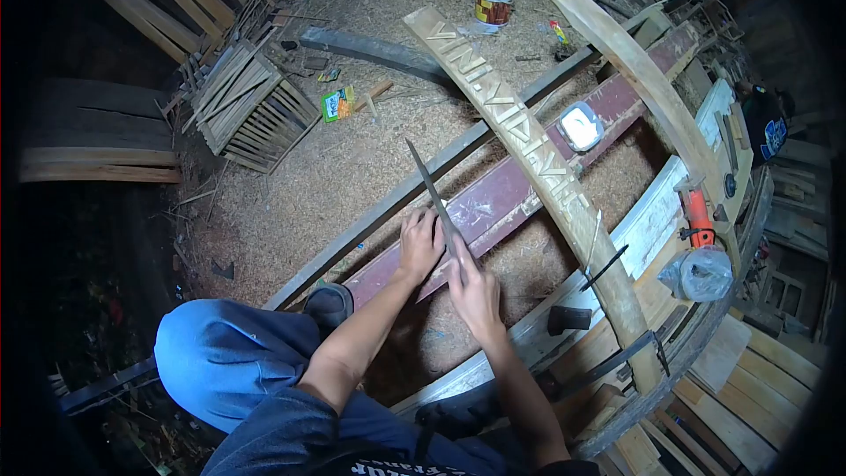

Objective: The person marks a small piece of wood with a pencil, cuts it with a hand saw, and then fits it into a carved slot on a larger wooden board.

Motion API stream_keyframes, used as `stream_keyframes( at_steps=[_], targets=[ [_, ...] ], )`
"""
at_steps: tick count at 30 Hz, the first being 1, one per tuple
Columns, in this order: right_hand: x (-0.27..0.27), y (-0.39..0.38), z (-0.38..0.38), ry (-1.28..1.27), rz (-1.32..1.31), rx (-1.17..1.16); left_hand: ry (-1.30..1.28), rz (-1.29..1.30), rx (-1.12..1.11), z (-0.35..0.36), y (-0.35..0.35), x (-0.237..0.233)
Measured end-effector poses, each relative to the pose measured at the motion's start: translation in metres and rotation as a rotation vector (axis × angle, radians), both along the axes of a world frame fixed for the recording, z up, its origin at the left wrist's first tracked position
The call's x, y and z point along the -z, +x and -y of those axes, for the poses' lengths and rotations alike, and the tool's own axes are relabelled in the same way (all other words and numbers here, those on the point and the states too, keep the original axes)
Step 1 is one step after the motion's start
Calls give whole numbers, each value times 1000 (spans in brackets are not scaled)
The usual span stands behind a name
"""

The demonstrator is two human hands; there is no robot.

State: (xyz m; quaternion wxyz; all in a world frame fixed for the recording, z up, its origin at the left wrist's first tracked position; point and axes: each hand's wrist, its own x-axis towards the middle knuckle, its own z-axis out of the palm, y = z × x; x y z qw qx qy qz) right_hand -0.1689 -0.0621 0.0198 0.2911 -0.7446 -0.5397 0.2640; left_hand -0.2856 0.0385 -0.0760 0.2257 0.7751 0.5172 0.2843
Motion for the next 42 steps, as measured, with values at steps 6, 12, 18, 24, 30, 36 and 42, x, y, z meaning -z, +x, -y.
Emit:
stream_keyframes(
  at_steps=[6,12,18,24,30,36,42],
  targets=[
    [-4,-3,-5,-35,-61,24,-39,-1,-19,0,1,-1],
    [-1,6,33,103,-127,36,29,6,-20,-4,1,1],
    [2,2,0,-49,-44,-6,35,-5,5,-1,3,-3],
    [-2,-2,17,9,-88,31,30,-15,5,1,2,-1],
    [4,3,31,-2,-80,14,35,-11,1,-1,3,-2],
    [-5,1,-16,-75,-1,-38,11,-11,6,1,2,-2],
    [1,4,24,65,-87,-3,-7,-38,3,-1,4,-8]
  ],
)
